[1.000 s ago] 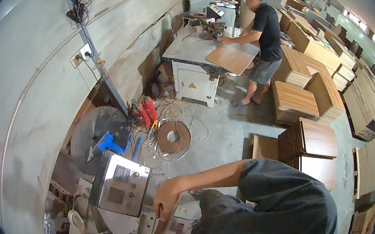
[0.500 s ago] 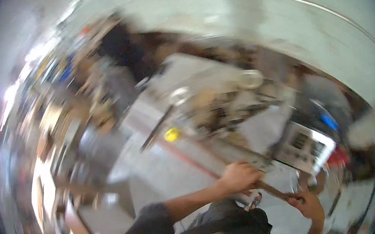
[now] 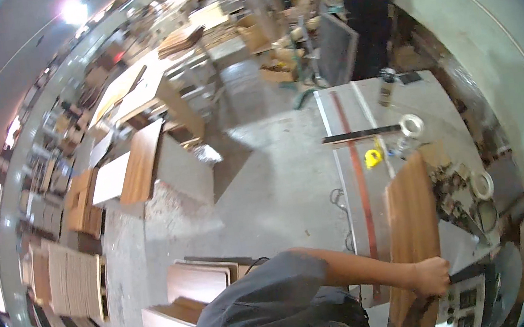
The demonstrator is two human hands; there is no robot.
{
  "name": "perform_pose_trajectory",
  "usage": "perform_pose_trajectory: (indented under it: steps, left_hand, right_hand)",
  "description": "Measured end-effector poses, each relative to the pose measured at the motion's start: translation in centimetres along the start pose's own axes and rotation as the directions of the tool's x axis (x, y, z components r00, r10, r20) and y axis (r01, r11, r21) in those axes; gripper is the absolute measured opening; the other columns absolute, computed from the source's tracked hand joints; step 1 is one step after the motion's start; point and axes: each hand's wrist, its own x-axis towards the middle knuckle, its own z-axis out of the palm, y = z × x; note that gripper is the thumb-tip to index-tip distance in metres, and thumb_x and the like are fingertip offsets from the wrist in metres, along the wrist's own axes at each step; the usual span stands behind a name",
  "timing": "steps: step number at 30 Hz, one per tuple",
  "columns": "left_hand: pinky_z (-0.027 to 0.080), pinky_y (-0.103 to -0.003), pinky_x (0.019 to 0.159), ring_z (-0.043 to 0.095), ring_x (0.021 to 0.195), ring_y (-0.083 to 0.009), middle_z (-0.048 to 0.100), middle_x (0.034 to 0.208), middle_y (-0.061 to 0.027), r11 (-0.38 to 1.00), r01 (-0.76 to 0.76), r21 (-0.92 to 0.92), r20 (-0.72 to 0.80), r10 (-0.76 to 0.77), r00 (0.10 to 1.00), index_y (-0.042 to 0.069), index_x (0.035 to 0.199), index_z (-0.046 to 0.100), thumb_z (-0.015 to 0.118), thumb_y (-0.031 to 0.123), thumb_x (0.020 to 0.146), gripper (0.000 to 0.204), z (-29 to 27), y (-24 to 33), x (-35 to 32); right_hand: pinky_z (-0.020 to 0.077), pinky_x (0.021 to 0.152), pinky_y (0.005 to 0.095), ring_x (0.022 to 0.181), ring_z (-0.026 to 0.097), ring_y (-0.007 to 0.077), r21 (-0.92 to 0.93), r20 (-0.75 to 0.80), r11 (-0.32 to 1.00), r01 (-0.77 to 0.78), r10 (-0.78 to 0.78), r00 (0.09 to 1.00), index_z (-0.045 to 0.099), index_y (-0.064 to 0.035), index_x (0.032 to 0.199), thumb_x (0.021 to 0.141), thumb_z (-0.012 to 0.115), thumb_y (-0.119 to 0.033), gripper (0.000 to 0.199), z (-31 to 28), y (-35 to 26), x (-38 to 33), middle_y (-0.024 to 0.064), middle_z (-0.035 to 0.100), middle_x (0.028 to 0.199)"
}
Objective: The person applies edging to the side of a wooden board using a heat gun and then trims the excess by hand.
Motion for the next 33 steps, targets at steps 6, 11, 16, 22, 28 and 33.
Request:
perform_pose_trajectory:
  steps: [6, 11, 16, 22, 28, 33]
  left_hand:
    - [0.054, -0.045, 0.077, 0.078, 0.093, -0.0255, 0.08, 0.091, 0.0006, 0.999, -0.038, 0.019, 0.066, 0.037, 0.997, 0.034, 0.097, 0.084, 0.083, 0.08, 0.067, 0.055, 0.6, -0.5, 1.5]
    - [0.054, -0.044, 0.067, 0.077, 0.086, -0.0244, 0.079, 0.084, 0.0, 0.992, -0.122, 0.029, 0.046, 0.121, 0.992, 0.027, 0.081, 0.082, 0.076, 0.045, 0.084, 0.02, -0.4, -0.9, 1.3]
    - [0.054, -0.043, 0.062, 0.077, 0.082, -0.0233, 0.078, 0.081, -0.0004, 0.994, -0.108, 0.028, 0.031, 0.107, 0.994, 0.026, 0.076, 0.082, 0.075, 0.034, 0.09, 0.017, -1.4, -0.9, 1.0]
    - [0.056, -0.045, 0.06, 0.077, 0.077, -0.0242, 0.077, 0.079, -0.0019, 0.996, -0.07, 0.05, -0.006, 0.07, 0.997, 0.024, 0.077, 0.082, 0.074, 0.033, 0.09, 0.018, -1.8, -0.7, 0.5]
    - [0.061, -0.042, 0.061, 0.078, 0.089, -0.0238, 0.077, 0.092, 0.0005, 0.982, -0.032, -0.188, 0.04, 0.04, 0.998, 0.025, 0.092, 0.077, 0.072, 0.033, 0.09, 0.009, -4.7, -1.6, -2.4]
    - [0.058, -0.038, 0.078, 0.074, 0.079, -0.021, 0.07, 0.081, 0.0016, 0.98, -0.084, -0.18, -0.027, 0.081, 0.996, 0.02, 0.077, 0.067, 0.086, 0.055, 0.069, 0.04, -7.5, -1.4, -1.6]
  right_hand:
    - [0.0459, 0.114, 0.0477, 0.137, 0.058, 0.0382, -0.05, -0.076, 0.998, 0.031, -0.035, 0.996, 0.062, -0.0039, 0.151, 0.106, 0.056, -0.063, 0.074, 0.7, -1.5, 1.1, 0.0225, 0.062, 0.15]
    - [0.0485, 0.109, 0.0476, 0.131, 0.061, 0.0372, -0.057, -0.13, 0.997, 0.058, -0.065, 0.989, 0.063, -0.0037, 0.149, 0.106, 0.06, -0.061, 0.072, 1.3, -1.4, 1.0, 0.0213, 0.065, 0.146]
    - [0.0511, 0.104, 0.0476, 0.125, 0.064, 0.0362, -0.058, -0.194, 0.995, 0.083, -0.093, 0.977, 0.064, -0.0036, 0.147, 0.105, 0.063, -0.058, 0.069, 1.6, -0.3, 0.6, 0.0202, 0.067, 0.142]
    - [0.0542, 0.099, 0.0476, 0.117, 0.068, 0.0349, -0.056, -0.32, 0.993, 0.099, -0.112, 0.941, 0.066, -0.0034, 0.145, 0.104, 0.068, -0.055, 0.066, 1.9, 2.9, -1.2, 0.0188, 0.071, 0.137]
    - [0.0535, 0.099, 0.0551, 0.121, 0.068, 0.0412, -0.446, -0.412, 0.809, 0.383, -0.566, 0.714, 0.057, -0.0096, 0.154, 0.094, 0.083, -0.046, 0.075, 1.8, 9.0, -9.3, 0.0221, 0.066, 0.146]
    - [0.0607, 0.087, 0.0399, 0.097, 0.075, 0.025, -0.594, -0.302, 0.79, 0.15, -0.392, 0.869, 0.057, -0.0322, 0.157, 0.095, 0.077, -0.027, 0.066, 4.0, 12.3, -11.0, 0.0016, 0.073, 0.137]
